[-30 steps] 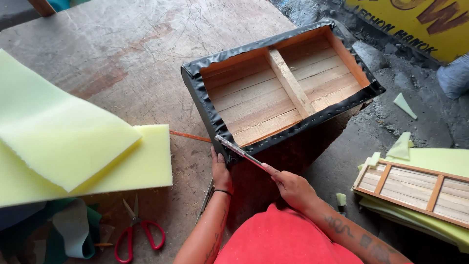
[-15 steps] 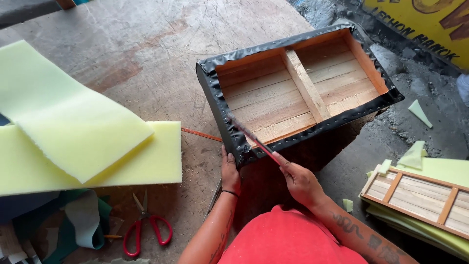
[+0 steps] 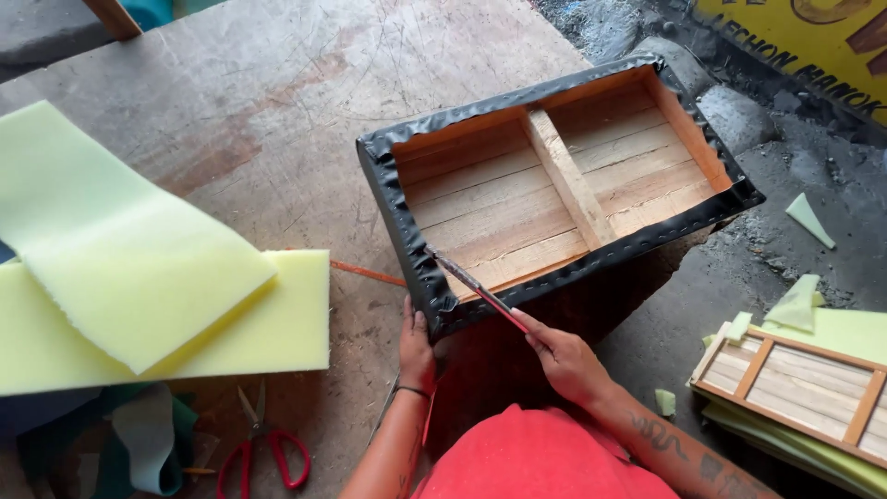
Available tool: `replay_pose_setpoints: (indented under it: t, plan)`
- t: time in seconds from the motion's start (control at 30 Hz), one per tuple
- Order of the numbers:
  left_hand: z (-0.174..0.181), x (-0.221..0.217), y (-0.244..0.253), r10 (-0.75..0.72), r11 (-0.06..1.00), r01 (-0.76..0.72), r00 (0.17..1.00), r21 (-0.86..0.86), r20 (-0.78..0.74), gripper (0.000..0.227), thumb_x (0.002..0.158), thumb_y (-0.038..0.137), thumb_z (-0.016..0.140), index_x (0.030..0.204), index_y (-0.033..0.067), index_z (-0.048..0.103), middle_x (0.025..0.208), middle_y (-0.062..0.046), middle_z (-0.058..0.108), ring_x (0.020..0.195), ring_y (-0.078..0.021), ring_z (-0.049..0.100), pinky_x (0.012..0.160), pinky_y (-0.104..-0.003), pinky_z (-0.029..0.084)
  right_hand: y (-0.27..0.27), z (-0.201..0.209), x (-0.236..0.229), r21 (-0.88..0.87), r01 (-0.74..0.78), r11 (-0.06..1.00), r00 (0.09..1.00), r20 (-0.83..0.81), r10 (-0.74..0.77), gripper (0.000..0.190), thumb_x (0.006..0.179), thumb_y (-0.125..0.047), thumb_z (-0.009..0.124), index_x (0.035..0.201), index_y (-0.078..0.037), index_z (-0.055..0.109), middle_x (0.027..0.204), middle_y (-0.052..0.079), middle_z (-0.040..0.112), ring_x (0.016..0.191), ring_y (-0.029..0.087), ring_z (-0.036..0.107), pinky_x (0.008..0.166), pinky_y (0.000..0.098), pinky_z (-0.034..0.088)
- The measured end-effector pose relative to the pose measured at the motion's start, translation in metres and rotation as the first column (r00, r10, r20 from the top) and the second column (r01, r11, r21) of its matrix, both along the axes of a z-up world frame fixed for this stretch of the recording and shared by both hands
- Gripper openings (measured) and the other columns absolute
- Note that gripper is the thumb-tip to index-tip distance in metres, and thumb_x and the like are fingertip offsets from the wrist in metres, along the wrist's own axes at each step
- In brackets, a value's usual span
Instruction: Tucking fabric into the grooves of a wooden furniture frame using a specialized metal tool.
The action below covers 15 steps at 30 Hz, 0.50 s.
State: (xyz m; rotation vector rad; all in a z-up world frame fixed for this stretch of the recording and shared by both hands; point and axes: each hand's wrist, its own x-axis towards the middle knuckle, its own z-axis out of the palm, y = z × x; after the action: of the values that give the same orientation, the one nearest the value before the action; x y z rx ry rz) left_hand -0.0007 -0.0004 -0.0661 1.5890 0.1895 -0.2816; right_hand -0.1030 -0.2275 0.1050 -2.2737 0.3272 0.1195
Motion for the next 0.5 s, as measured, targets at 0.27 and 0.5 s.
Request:
replay_pose_setpoints:
  t: [0.27, 0.5]
  plan:
    - [0.031, 0.039, 0.022, 0.254, 0.963, -0.256, 0.967, 0.087, 0.034, 0.061, 0.101, 0.036, 0.063, 0.155, 0.0113, 0.046, 0.144, -0.027, 0.051, 0.128, -0.0397, 0.055, 0.105, -0.053, 0.048, -0.103, 0.025, 0.016, 0.135, 0.197, 0.971, 0.979, 0.020, -0.201, 0.046, 0.101, -0.024, 0.056, 0.144, -0.036, 0.062, 0.139, 0.006, 0.067, 0.132, 0.027, 0.057, 0.110, 0.0443, 0.047]
    - [-0.017, 0.102, 0.030, 0.165, 0.858, -0.300, 0.930, -0.417, -0.329, 0.058, 0.101, 0.047, 0.059, 0.148, 0.0131, 0.057, 0.134, -0.027, 0.062, 0.113, -0.0462, 0.065, 0.093, -0.060, 0.052, -0.249, 0.018, 0.045, 0.228, 0.380, 0.896, 0.905, 0.107, -0.411, 0.046, 0.103, -0.008, 0.051, 0.146, -0.021, 0.062, 0.139, 0.014, 0.064, 0.127, 0.027, 0.056, 0.099, 0.0446, 0.053]
